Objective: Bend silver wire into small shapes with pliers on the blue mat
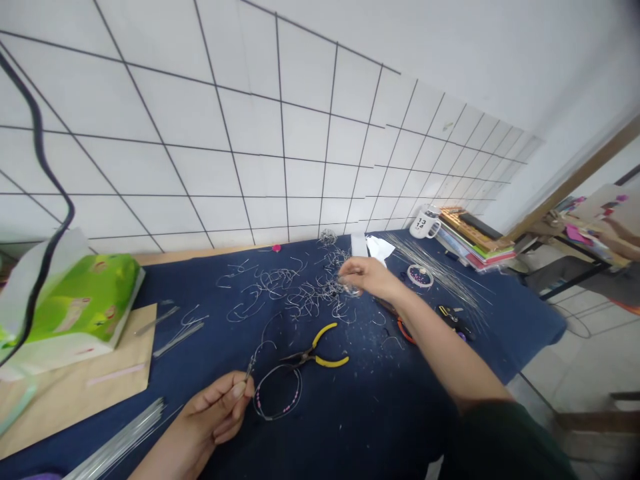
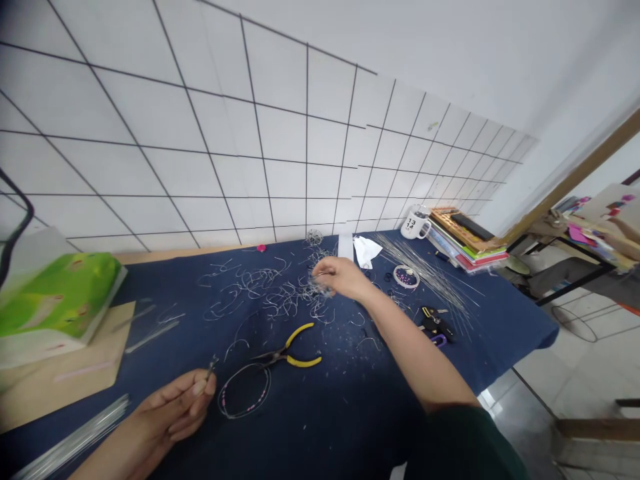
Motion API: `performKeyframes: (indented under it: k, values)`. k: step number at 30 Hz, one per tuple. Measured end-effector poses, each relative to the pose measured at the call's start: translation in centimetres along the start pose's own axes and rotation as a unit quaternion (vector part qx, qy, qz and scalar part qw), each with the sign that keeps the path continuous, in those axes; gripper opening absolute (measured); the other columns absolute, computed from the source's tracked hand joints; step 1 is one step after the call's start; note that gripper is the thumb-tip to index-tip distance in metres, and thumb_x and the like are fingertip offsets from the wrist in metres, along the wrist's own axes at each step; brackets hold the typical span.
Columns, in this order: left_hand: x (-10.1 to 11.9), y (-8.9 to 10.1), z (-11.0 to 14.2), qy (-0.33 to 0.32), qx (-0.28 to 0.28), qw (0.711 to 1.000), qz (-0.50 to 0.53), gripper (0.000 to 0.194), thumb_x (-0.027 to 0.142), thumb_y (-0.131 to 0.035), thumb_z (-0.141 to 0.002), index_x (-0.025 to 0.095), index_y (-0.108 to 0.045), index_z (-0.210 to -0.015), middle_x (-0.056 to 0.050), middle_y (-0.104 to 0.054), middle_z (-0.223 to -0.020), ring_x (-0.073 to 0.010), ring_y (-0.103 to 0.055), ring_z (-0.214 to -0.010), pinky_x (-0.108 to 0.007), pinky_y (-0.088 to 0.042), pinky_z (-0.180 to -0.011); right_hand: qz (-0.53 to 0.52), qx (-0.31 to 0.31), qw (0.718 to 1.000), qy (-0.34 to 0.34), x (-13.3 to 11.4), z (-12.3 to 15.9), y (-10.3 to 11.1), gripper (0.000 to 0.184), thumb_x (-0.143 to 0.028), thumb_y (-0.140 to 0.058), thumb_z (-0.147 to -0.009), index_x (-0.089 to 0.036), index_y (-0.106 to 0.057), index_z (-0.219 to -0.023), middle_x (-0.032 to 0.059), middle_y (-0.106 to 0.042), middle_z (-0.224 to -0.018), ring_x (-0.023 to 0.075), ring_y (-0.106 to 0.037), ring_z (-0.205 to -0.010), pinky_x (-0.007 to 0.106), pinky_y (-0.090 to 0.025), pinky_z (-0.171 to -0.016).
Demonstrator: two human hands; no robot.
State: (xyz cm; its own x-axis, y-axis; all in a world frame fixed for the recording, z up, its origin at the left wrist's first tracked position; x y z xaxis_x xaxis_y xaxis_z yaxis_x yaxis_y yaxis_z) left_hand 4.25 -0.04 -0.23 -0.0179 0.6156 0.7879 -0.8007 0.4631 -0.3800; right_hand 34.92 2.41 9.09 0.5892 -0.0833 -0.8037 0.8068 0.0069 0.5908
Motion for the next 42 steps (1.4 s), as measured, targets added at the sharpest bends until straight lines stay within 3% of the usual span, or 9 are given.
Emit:
performKeyframes:
  k: [5,7,9,12,15,18,23,35,42]
  values:
    - [0.2,-0.3,0.2,-0.002,0.012,1.0,-0.003,0.021,0.035,-0.068,-0.066,0.018,-0.058,-0.072,0.002,-0.044,-0.06,-0.0055,-0.024,-0.047,-0.02,-0.019,-0.044,0.014,-0.123,0.991,0.046,-2.5,-2.9,-6.9,0.036,-0.026,-0.054,-0.078,-0.025,-0.052,-0.114,0.0057,-0.056,-0.113,0.0094,-0.058,-0.071,0.023,-0.047,-0.058]
    - [0.3,-0.3,0.2,0.001,0.002,1.0,-0.007,0.021,0.036,-0.067,-0.068,0.017,-0.057,-0.072,0.002,-0.043,-0.061,-0.0052,-0.023,-0.048,-0.019,-0.019,-0.045,0.077,-0.139,0.983,0.088,-2.6,-2.6,-7.6,0.045,-0.027,-0.057,-0.075,-0.026,-0.048,-0.12,0.0058,-0.052,-0.12,0.0111,-0.057,-0.078,0.024,-0.045,-0.065]
    - [0.2,-0.2,0.0,0.003,-0.01,1.0,-0.011,0.022,0.036,-0.065,-0.07,0.016,-0.056,-0.071,0.003,-0.041,-0.06,-0.0051,-0.023,-0.048,-0.019,-0.019,-0.045,0.142,-0.092,0.981,0.096,-1.6,-1.3,-6.2,0.042,-0.029,-0.058,-0.075,-0.027,-0.052,-0.116,0.0036,-0.055,-0.116,0.0127,-0.056,-0.084,0.024,-0.043,-0.069]
    - [-0.2,0.4,-0.5,0.009,-0.027,0.999,-0.015,0.023,0.038,-0.062,-0.073,0.016,-0.056,-0.074,0.004,-0.035,-0.056,-0.0051,-0.02,-0.048,-0.02,-0.017,-0.045,0.196,-0.036,0.979,0.032,1.9,2.7,-1.5,0.016,-0.031,-0.053,-0.078,-0.022,-0.064,-0.086,0.0005,-0.063,-0.088,0.0134,-0.055,-0.078,0.025,-0.039,-0.069]
    - [-1.0,0.9,-1.1,0.005,-0.04,0.999,-0.01,0.025,0.041,-0.057,-0.077,0.016,-0.056,-0.076,0.005,-0.032,-0.054,-0.0047,-0.016,-0.047,-0.02,-0.013,-0.044,0.216,0.011,0.976,-0.039,6.3,7.8,3.6,0.018,-0.03,-0.05,-0.079,-0.018,-0.062,-0.075,0.0015,-0.061,-0.073,0.0134,-0.054,-0.067,0.025,-0.037,-0.062]
    - [-1.6,1.2,-1.4,-0.003,-0.031,0.999,-0.011,0.026,0.041,-0.055,-0.078,0.016,-0.056,-0.078,0.005,-0.033,-0.055,-0.0046,-0.014,-0.047,-0.02,-0.012,-0.044,0.223,0.036,0.969,-0.1,10.1,12.0,6.1,0.021,-0.032,-0.048,-0.078,-0.017,-0.061,-0.072,-0.0014,-0.055,-0.057,0.011,-0.048,-0.051,0.023,-0.033,-0.051]
    - [-1.3,1.0,-0.9,-0.007,-0.02,0.999,-0.034,0.024,0.039,-0.056,-0.078,0.016,-0.056,-0.079,0.004,-0.034,-0.057,-0.0055,-0.018,-0.05,-0.02,-0.015,-0.045,0.226,0.064,0.965,-0.118,12.9,14.5,5.0,0.018,-0.03,-0.052,-0.074,-0.019,-0.061,-0.085,0.0005,-0.058,-0.075,0.0125,-0.051,-0.062,0.023,-0.036,-0.056]
    - [-1.3,1.1,-1.0,-0.002,-0.043,0.999,-0.03,0.025,0.04,-0.054,-0.079,0.016,-0.056,-0.078,0.004,-0.033,-0.056,-0.0052,-0.017,-0.048,-0.021,-0.014,-0.045,0.293,0.062,0.95,-0.09,13.1,14.2,4.1,0.013,-0.027,-0.051,-0.078,-0.019,-0.061,-0.078,0.002,-0.059,-0.08,0.0131,-0.054,-0.07,0.024,-0.04,-0.066]
    - [-0.4,0.5,-0.4,-0.001,-0.026,0.999,-0.04,0.022,0.038,-0.06,-0.074,0.016,-0.057,-0.077,0.004,-0.035,-0.057,-0.0062,-0.021,-0.05,-0.02,-0.018,-0.045,0.414,0.099,0.9,-0.09,12.0,14.9,2.1,0.018,-0.016,-0.041,-0.082,-0.016,-0.06,-0.08,0.0091,-0.058,-0.087,0.0184,-0.052,-0.084,0.027,-0.037,-0.074]
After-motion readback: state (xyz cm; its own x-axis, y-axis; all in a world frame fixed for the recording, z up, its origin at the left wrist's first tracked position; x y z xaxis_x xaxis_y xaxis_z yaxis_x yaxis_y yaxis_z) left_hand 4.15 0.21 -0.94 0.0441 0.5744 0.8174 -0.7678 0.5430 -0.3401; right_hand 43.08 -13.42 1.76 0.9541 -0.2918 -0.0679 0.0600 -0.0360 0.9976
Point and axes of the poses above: each hand's wrist, its own z-axis away from the middle knuckle, its own y-axis out of the back of the hand, x = y × z, the point moved 4 cm from there along -z, towards the middle knuckle
